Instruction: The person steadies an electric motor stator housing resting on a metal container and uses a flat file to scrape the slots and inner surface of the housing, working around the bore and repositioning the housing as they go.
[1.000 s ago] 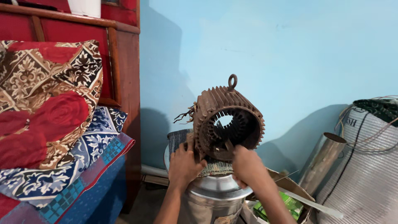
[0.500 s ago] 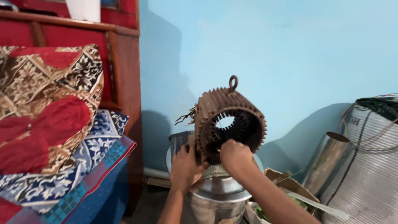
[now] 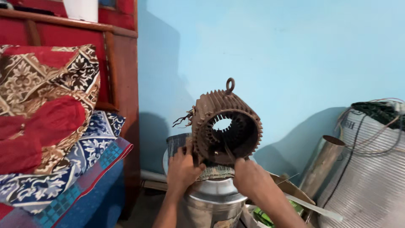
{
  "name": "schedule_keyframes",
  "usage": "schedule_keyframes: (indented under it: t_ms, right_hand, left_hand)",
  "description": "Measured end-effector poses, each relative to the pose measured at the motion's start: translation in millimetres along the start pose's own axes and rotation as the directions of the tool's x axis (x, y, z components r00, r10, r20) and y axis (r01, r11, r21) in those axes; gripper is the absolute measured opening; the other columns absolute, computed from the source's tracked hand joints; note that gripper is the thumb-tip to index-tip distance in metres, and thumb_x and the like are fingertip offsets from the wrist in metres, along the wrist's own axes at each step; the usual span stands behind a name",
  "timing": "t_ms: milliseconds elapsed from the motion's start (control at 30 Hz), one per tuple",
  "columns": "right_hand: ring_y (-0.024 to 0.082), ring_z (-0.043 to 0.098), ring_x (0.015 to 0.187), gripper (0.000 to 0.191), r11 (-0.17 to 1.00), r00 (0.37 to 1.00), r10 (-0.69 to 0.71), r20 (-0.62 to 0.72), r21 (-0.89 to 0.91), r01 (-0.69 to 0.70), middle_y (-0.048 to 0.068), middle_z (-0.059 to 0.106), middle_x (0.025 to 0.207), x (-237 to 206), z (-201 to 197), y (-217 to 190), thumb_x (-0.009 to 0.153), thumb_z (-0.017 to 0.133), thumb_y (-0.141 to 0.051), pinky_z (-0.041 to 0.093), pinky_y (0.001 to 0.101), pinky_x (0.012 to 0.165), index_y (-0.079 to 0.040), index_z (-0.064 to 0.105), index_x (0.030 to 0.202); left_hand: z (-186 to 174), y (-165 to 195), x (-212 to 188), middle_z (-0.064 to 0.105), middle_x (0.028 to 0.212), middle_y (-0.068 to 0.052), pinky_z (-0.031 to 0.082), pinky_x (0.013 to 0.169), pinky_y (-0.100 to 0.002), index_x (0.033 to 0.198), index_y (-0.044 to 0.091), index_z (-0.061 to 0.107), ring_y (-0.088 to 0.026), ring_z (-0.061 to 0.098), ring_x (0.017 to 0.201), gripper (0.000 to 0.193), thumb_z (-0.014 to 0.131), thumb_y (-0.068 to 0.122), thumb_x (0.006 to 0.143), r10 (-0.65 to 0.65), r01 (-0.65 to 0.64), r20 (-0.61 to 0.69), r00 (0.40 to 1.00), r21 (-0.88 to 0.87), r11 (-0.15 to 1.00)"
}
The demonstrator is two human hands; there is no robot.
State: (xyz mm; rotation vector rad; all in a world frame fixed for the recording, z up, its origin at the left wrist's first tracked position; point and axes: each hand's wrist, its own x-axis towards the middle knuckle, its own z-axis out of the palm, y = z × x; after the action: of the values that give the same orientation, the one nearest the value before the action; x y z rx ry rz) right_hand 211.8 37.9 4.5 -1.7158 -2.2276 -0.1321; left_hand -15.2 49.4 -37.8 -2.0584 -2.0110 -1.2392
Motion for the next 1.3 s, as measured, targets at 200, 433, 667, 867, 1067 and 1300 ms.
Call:
schedule_keyframes:
  t_ms: [200, 433, 667, 867, 1067, 1300]
  right_hand:
    - [0.044, 0.068, 0.068, 0.022, 0.969, 0.993, -0.076, 0.095, 0.242, 0.051, 0.03, 0.068, 0.072, 89, 17, -13, 0.082, 0.06, -0.01, 0.057, 0.0503, 0.058, 0.008, 0.066, 0.07]
    - [0.024, 0.05, 0.038, 0.025, 0.651, 0.944, 0.124, 0.307, 0.692, -0.311, 0.013, 0.054, 0.053, 18, -17, -16, 0.093, 0.051, -0.013, 0.041, 0.0411, 0.034, 0.001, 0.056, 0.073]
    - [0.035, 0.076, 0.055, 0.032, 0.931, 0.948, 0.133, 0.29, 0.292, -0.219, 0.024, 0.072, 0.065, 62, -5, -22, 0.09, 0.054, -0.012, 0.059, 0.0434, 0.05, 0.012, 0.074, 0.081]
    - [0.039, 0.074, 0.095, 0.024, 0.995, 0.998, -0.001, -0.066, -0.104, -0.005, 0.02, 0.074, 0.097, 49, -2, -45, 0.094, 0.055, -0.017, 0.061, 0.0507, 0.079, -0.004, 0.075, 0.092]
    - [0.038, 0.074, 0.099, 0.023, 0.967, 0.99, 0.096, 0.105, -0.246, -0.067, 0.02, 0.075, 0.105, 15, -13, -38, 0.094, 0.056, -0.016, 0.062, 0.0468, 0.084, -0.008, 0.077, 0.098]
    - [0.043, 0.069, 0.109, 0.023, 0.98, 0.977, 0.196, 0.083, 0.02, -0.198, 0.024, 0.07, 0.115, 76, -9, -52, 0.09, 0.06, -0.016, 0.057, 0.0526, 0.094, -0.005, 0.074, 0.104]
  left_hand:
    - [-2, -3, 1, 0.054, 0.132, -0.023, 0.043, 0.101, -0.052, 0.151, 0.012, 0.037, -0.041, 0.055, 0.121, 0.097, 0.082, 0.045, 0.072, -0.016, 0.015, 0.042, 0.999, 0.04, 0.999]
    - [-5, 3, -1, 0.057, 0.129, -0.021, 0.045, 0.1, -0.051, 0.153, 0.013, 0.039, -0.04, 0.058, 0.118, 0.097, 0.08, 0.044, 0.071, -0.014, 0.014, 0.034, 0.999, -0.007, 1.0]
    - [0, -3, 0, 0.056, 0.129, -0.023, 0.044, 0.101, -0.052, 0.149, 0.012, 0.042, -0.041, 0.058, 0.119, 0.094, 0.082, 0.048, 0.072, 0.011, -0.012, 0.026, 1.0, 0.043, 0.999]
    - [-2, -5, -1, 0.057, 0.129, -0.024, 0.044, 0.102, -0.052, 0.154, 0.011, 0.038, -0.041, 0.057, 0.121, 0.097, 0.081, 0.05, 0.075, 0.006, -0.009, 0.075, 0.997, 0.036, 0.999]
    - [-3, 2, 1, 0.054, 0.134, -0.022, 0.043, 0.101, -0.052, 0.152, 0.011, 0.036, -0.04, 0.057, 0.121, 0.099, 0.082, 0.048, 0.072, -0.018, 0.016, 0.059, 0.998, 0.04, 0.999]
    - [-6, 0, -5, 0.056, 0.128, -0.022, 0.043, 0.101, -0.051, 0.154, 0.013, 0.037, -0.042, 0.056, 0.119, 0.099, 0.082, 0.041, 0.071, 0.003, -0.003, 0.007, 1.0, -0.047, 0.999]
